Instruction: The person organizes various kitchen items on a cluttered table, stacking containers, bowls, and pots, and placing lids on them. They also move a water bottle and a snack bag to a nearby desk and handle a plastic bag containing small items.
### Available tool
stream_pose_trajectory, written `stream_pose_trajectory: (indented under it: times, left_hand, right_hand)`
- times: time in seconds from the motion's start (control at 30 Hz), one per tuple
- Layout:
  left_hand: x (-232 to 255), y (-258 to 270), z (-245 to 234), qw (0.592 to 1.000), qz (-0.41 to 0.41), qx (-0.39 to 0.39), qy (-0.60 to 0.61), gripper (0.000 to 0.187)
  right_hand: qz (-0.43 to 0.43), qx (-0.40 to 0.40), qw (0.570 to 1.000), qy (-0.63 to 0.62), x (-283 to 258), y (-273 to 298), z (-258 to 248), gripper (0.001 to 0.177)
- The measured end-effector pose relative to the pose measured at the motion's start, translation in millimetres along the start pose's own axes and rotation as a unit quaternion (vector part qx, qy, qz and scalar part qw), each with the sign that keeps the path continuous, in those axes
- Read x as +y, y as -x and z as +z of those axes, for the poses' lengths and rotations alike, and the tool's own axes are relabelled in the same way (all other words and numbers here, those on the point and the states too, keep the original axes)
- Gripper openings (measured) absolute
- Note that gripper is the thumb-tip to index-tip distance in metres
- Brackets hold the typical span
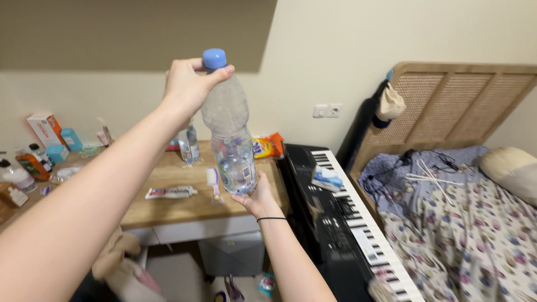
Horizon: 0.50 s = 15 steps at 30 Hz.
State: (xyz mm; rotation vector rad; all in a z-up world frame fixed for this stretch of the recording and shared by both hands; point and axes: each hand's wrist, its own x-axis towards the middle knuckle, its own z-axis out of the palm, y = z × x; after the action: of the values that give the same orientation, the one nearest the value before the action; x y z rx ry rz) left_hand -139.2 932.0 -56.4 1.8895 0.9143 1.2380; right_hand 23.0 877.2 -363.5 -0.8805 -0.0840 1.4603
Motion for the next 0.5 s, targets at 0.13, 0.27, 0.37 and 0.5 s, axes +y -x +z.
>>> stream_pose_trajectory:
  times: [0.13, 0.27, 0.37, 0.5]
  left_hand:
    - [-56, -44, 11, 1.000, 0.008, 0.014, -0.003, 0.033]
    - [-119, -85, 34, 1.000, -0.003, 0.027, -0.005, 0.032]
    - [-172, -115, 53, 0.998, -0.014, 0.032, -0.047, 0.034]
    - [-248, -147, 74, 0.995, -0.064, -0.001, -0.072, 0.037]
  right_hand:
    - [0.008, 0.024, 0.999, 0.047, -3, -64, 7, 0.070]
    - [0.010, 0.043, 0.994, 0.096, -14, -111, 9, 0.070]
    - [-0.016, 0.057, 0.992, 0.112, -22, -148, 3, 0.071]
    - [-0.042, 0.095, 0.985, 0.139, -30, -188, -10, 0.069]
